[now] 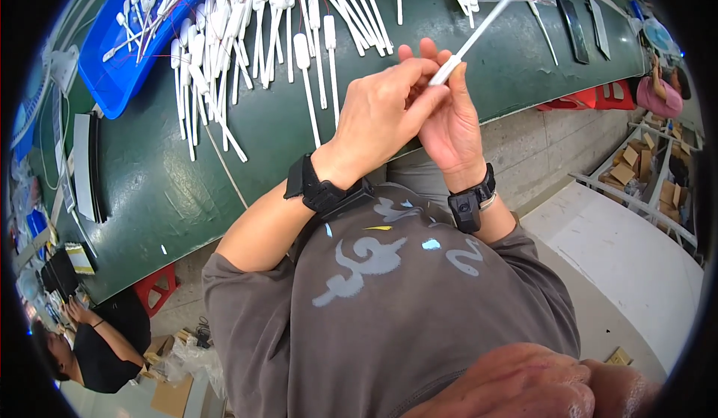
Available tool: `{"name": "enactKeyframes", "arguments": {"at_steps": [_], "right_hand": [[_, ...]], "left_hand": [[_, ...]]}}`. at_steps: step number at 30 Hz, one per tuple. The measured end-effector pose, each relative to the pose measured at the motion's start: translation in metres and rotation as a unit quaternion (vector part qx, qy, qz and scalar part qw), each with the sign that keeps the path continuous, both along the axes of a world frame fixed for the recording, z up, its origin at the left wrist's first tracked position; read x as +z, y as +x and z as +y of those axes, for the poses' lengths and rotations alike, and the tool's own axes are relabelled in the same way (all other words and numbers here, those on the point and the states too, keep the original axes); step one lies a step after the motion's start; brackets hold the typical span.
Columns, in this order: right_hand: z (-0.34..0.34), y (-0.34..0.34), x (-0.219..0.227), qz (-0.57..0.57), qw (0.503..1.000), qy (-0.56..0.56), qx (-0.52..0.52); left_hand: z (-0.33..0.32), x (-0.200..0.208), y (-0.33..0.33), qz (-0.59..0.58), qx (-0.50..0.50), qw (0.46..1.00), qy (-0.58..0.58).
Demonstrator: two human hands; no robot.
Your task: Assembling white plastic connectors onto thin tubes at a manual factory workstation.
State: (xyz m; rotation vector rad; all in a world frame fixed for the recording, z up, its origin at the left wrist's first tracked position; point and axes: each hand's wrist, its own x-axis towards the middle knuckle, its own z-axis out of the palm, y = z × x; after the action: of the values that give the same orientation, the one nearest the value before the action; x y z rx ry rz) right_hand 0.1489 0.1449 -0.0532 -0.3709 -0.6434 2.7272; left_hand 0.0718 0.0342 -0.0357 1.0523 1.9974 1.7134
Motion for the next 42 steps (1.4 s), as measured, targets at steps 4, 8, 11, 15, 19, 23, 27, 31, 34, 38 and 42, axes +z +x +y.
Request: {"name": "enactKeyframes", "arguments": {"at_steps": [4, 8, 11, 15, 19, 23, 27, 31, 34, 38, 42], "right_hand": [[0.003, 0.005, 0.003, -0.027, 0.989, 0.141, -0.023], [0.025, 0.010, 0.007, -0.017, 0.916, 0.396, -0.056], [0.032, 0.014, 0.013, 0.041, 0.866, 0.496, -0.043], [0.031, 0.017, 0.021, 0.049, 0.843, 0.533, -0.055], [0.031, 0.020, 0.026, 0.070, 0.830, 0.552, -0.047], [0.025, 0.024, 0.027, 0.076, 0.826, 0.556, -0.051], [0.017, 0.027, 0.026, 0.085, 0.839, 0.533, -0.073], [0.015, 0.026, 0.025, 0.091, 0.826, 0.549, -0.090], [0.019, 0.026, 0.017, 0.035, 0.859, 0.507, -0.063], [0.029, 0.021, 0.020, 0.008, 0.861, 0.508, -0.031], [0.034, 0.030, 0.023, 0.018, 0.870, 0.490, -0.051]], "left_hand": [[0.002, 0.000, -0.002, 0.040, 0.052, 0.998, 0.008], [-0.002, 0.006, -0.011, 0.205, 0.039, 0.977, 0.053], [-0.001, 0.004, -0.007, 0.216, 0.066, 0.971, 0.079], [0.000, 0.004, -0.005, 0.232, 0.053, 0.967, 0.091], [-0.001, 0.007, -0.003, 0.237, 0.042, 0.965, 0.101], [-0.001, 0.007, -0.001, 0.253, 0.035, 0.960, 0.117], [0.000, 0.005, 0.001, 0.262, 0.026, 0.956, 0.128], [-0.001, 0.004, -0.004, 0.278, 0.031, 0.952, 0.121], [-0.002, 0.001, 0.003, 0.220, 0.033, 0.971, 0.084], [0.000, 0.000, -0.004, 0.204, 0.036, 0.976, 0.061], [0.000, 0.002, -0.001, 0.211, 0.037, 0.975, 0.057]]}}
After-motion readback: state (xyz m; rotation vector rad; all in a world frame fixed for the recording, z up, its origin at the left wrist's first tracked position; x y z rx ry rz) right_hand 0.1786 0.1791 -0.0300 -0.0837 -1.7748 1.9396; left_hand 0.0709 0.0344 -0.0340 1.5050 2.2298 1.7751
